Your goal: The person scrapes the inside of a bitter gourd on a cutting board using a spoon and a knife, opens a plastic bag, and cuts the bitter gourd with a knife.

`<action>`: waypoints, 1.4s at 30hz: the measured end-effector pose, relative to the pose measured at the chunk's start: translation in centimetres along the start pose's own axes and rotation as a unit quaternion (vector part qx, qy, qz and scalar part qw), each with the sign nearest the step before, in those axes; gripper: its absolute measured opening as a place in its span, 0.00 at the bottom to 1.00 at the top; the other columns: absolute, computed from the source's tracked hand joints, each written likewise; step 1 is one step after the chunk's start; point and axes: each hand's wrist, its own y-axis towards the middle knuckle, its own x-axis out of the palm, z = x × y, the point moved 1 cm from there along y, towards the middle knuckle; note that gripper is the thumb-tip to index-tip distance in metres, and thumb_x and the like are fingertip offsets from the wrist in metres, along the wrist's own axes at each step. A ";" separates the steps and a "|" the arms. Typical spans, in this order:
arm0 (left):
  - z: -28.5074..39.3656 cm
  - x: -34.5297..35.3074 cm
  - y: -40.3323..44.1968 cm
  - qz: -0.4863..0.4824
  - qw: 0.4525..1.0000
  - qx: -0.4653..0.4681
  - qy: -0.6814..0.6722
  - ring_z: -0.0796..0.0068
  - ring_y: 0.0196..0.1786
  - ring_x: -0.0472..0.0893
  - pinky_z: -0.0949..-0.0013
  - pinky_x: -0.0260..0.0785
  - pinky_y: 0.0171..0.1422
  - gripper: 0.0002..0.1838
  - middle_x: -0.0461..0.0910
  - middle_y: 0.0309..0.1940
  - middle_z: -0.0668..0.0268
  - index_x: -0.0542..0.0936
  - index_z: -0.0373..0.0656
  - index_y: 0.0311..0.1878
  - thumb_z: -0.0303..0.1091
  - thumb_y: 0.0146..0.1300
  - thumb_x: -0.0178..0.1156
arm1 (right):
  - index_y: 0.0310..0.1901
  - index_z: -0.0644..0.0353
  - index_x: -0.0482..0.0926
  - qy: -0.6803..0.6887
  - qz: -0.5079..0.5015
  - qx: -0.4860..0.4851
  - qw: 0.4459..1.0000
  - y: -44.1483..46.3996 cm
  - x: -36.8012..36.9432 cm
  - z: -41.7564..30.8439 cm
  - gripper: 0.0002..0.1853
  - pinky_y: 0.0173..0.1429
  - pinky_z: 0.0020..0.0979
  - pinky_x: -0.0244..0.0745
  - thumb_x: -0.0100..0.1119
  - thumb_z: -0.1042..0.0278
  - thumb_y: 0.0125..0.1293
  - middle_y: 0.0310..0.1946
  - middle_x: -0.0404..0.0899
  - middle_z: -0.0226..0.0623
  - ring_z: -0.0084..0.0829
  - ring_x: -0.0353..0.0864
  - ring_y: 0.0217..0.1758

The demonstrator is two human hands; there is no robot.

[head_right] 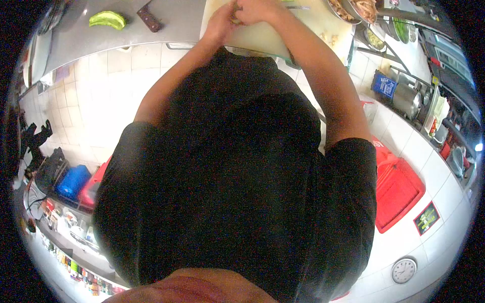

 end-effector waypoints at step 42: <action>2.6 1.5 -0.3 0.004 0.997 -0.073 0.006 0.53 0.50 0.81 0.56 0.77 0.54 0.27 0.74 0.59 0.51 0.58 0.34 0.73 0.41 0.79 0.29 | 0.36 0.64 0.82 0.516 0.374 0.304 0.708 -17.0 12.6 19.1 0.10 0.21 0.21 0.56 0.61 0.65 0.64 0.21 0.72 0.26 0.15 0.63 0.19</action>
